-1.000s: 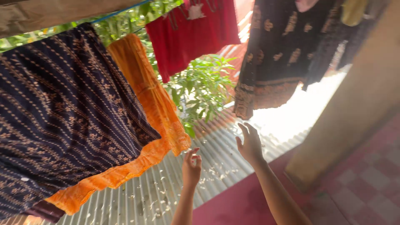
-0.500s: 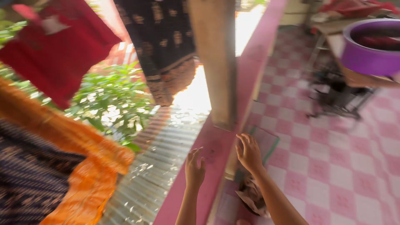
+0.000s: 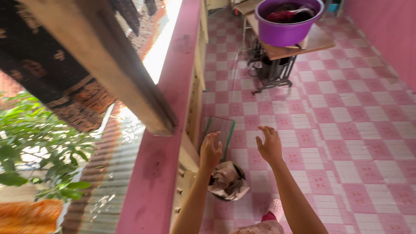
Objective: The recorder is taking wet clothes from a bucket and hanging them on a clothesline using clothespins.
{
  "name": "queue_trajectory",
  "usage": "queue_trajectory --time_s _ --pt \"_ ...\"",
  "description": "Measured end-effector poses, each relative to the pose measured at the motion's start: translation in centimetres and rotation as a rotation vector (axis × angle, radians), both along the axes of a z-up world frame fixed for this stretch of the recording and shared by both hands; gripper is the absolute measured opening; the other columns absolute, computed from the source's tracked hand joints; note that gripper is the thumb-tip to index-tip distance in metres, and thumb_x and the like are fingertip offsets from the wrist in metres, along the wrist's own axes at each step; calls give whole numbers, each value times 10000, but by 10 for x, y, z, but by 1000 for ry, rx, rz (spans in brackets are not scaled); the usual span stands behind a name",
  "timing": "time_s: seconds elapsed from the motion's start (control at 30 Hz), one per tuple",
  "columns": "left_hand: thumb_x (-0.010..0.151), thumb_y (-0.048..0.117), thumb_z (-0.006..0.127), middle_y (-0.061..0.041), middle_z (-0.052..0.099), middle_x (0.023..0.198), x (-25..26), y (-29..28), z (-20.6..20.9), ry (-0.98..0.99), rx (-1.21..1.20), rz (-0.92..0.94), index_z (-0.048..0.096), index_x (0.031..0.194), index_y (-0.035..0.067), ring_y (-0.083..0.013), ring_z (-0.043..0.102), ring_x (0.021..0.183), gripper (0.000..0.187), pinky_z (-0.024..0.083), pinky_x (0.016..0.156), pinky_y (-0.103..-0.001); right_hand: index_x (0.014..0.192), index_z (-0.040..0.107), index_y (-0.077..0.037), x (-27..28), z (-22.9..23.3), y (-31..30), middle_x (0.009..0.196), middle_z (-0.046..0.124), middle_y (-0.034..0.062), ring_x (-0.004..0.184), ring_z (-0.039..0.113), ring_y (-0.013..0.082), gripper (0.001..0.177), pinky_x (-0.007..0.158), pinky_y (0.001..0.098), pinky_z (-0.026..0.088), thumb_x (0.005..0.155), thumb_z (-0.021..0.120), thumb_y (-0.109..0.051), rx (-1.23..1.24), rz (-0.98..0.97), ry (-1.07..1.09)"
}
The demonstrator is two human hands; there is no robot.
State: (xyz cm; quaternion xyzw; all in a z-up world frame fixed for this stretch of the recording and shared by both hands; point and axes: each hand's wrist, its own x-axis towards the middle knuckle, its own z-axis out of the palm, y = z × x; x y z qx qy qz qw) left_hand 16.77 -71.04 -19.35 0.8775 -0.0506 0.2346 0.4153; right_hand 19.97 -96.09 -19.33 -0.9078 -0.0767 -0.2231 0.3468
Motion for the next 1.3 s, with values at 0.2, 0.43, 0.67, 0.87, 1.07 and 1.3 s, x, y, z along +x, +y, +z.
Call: queue_trajectory --time_s 0.2,0.43,0.67,0.87,1.07,1.3 --pt "822 -14 582 -167 608 1233 88 -117 -10 -31 -76 -101 550 1498 215 -357 608 1163 715 510 991 -429 1315 634 -132 60 -9 -120 1339 609 132 1219 579 358 448 1006 456 502 877 726 -151 -33 -82 42" --pt "854 -4 616 -197 618 1255 165 -239 -22 25 -140 -162 553 1479 173 -381 607 1157 652 499 982 -442 1371 581 -131 126 0 -238 1334 608 150 1226 570 376 523 991 477 488 867 721 -149 -52 -127 147" --pt "849 28 622 -215 598 1351 229 -310 -27 89 -184 -157 544 1412 44 -382 560 1287 568 442 1107 -448 1404 565 -125 199 6 -304 1319 616 170 1239 586 366 538 1025 467 496 889 715 -170 -78 -88 159" --pt "857 41 629 -191 608 1362 307 -325 -23 93 -222 -159 563 1399 63 -371 570 1291 546 445 1100 -441 1396 575 -113 282 12 -310 1316 622 176 1246 589 365 533 1018 472 492 884 713 -163 -46 -44 164" --pt "874 50 641 -160 621 1321 423 -316 -19 128 -285 -120 596 1345 95 -345 598 1225 476 493 1025 -418 1382 580 -100 402 10 -307 1299 624 186 1226 594 369 534 1003 464 497 869 723 -145 14 -3 117" --pt "848 18 672 -169 642 1257 559 -303 -22 -2 -175 -151 628 1302 59 -346 615 1190 458 495 1030 -410 1389 562 -101 527 2 -300 1273 647 165 1191 621 343 546 988 448 512 873 738 -130 66 -15 131"
